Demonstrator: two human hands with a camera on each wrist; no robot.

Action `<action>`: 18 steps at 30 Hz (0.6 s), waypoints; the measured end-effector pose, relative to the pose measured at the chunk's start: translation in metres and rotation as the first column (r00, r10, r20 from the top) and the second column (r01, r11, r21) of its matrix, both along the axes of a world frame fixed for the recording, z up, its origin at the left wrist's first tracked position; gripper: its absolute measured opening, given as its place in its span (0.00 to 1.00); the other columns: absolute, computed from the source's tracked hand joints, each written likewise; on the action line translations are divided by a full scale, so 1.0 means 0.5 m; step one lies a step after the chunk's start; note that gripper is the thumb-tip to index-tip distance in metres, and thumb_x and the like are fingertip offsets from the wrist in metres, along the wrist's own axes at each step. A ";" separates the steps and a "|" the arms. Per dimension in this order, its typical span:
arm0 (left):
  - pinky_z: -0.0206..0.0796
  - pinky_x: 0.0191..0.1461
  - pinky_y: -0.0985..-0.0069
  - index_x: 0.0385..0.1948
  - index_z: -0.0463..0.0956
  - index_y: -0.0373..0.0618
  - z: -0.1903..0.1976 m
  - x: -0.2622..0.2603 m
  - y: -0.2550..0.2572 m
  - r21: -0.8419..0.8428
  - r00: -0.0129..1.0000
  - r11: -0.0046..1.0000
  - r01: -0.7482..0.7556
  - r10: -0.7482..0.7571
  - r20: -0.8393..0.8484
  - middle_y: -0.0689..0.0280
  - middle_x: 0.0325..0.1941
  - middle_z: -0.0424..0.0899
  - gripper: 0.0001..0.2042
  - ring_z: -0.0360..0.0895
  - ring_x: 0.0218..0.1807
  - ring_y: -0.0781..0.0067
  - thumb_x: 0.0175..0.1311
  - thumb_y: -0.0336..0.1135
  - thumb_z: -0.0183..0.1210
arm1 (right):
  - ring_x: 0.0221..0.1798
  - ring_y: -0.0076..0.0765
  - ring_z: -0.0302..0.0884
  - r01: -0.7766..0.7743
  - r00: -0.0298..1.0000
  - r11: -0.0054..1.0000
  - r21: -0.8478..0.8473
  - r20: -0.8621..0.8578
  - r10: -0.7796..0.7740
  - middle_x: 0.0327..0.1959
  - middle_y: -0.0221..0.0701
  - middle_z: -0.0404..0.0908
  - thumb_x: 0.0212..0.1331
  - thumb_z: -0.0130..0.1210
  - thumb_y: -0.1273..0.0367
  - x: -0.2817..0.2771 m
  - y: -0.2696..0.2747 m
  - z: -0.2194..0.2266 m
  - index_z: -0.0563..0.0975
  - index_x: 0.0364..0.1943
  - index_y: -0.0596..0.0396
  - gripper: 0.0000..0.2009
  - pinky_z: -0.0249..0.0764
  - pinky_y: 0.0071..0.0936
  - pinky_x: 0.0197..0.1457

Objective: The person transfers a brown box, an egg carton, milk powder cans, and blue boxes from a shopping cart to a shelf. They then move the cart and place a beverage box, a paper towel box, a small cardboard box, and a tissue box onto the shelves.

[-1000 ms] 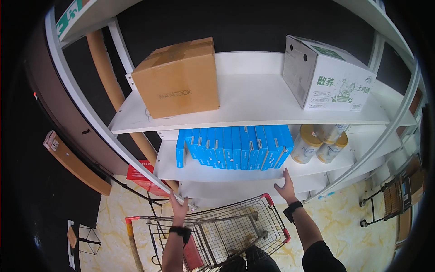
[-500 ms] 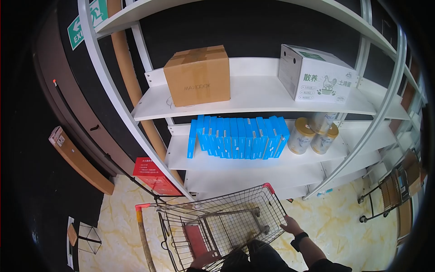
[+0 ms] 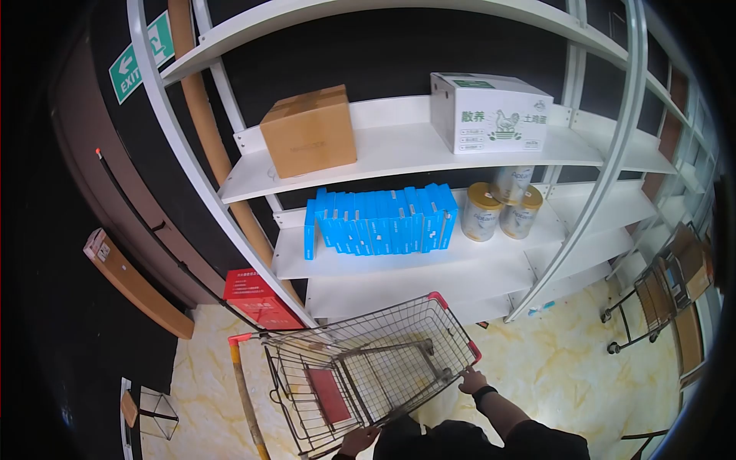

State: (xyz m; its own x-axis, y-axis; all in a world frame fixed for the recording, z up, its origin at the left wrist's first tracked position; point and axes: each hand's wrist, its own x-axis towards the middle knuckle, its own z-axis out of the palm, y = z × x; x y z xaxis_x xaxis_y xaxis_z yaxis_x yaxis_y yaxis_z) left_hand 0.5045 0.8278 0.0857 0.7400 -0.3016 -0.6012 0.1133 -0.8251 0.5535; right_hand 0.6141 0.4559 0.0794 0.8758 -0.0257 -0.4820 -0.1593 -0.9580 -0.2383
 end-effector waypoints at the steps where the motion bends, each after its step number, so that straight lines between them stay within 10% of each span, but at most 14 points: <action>1: 0.65 0.43 0.68 0.42 0.71 0.53 0.000 0.002 -0.006 0.028 0.999 0.999 -0.017 0.015 0.047 0.60 0.34 0.78 0.23 0.74 0.40 0.60 0.59 0.58 0.36 | 0.49 0.51 0.68 -0.009 1.000 1.000 0.004 0.020 0.009 0.57 0.34 0.61 0.41 0.50 0.65 -0.003 -0.005 -0.010 0.71 0.46 0.41 0.21 0.69 0.41 0.49; 2: 0.65 0.46 0.67 0.41 0.74 0.64 -0.001 0.004 -0.012 0.096 0.995 0.992 -0.083 0.087 -0.042 0.64 0.38 0.79 0.21 0.74 0.44 0.61 0.58 0.60 0.37 | 0.48 0.51 0.68 -0.009 0.999 1.000 0.007 0.035 0.009 0.57 0.34 0.61 0.41 0.50 0.65 -0.010 -0.009 -0.020 0.70 0.47 0.40 0.21 0.69 0.41 0.48; 9: 0.66 0.39 0.71 0.41 0.74 0.57 0.035 -0.013 -0.036 0.250 0.996 0.967 -0.051 0.032 0.079 0.65 0.25 0.80 0.28 0.78 0.29 0.71 0.51 0.67 0.40 | 0.47 0.53 0.69 -0.028 0.996 0.997 0.075 0.086 0.021 0.58 0.34 0.59 0.39 0.50 0.66 -0.039 -0.028 -0.026 0.66 0.51 0.38 0.26 0.70 0.42 0.47; 18: 0.66 0.43 0.67 0.38 0.75 0.59 0.001 -0.083 -0.051 0.345 0.996 0.938 -0.015 -0.015 0.085 0.67 0.34 0.80 0.25 0.76 0.41 0.63 0.52 0.64 0.40 | 0.47 0.53 0.69 0.066 0.995 0.993 0.093 0.069 -0.073 0.57 0.33 0.59 0.39 0.49 0.68 -0.160 -0.050 -0.010 0.66 0.51 0.39 0.26 0.69 0.44 0.47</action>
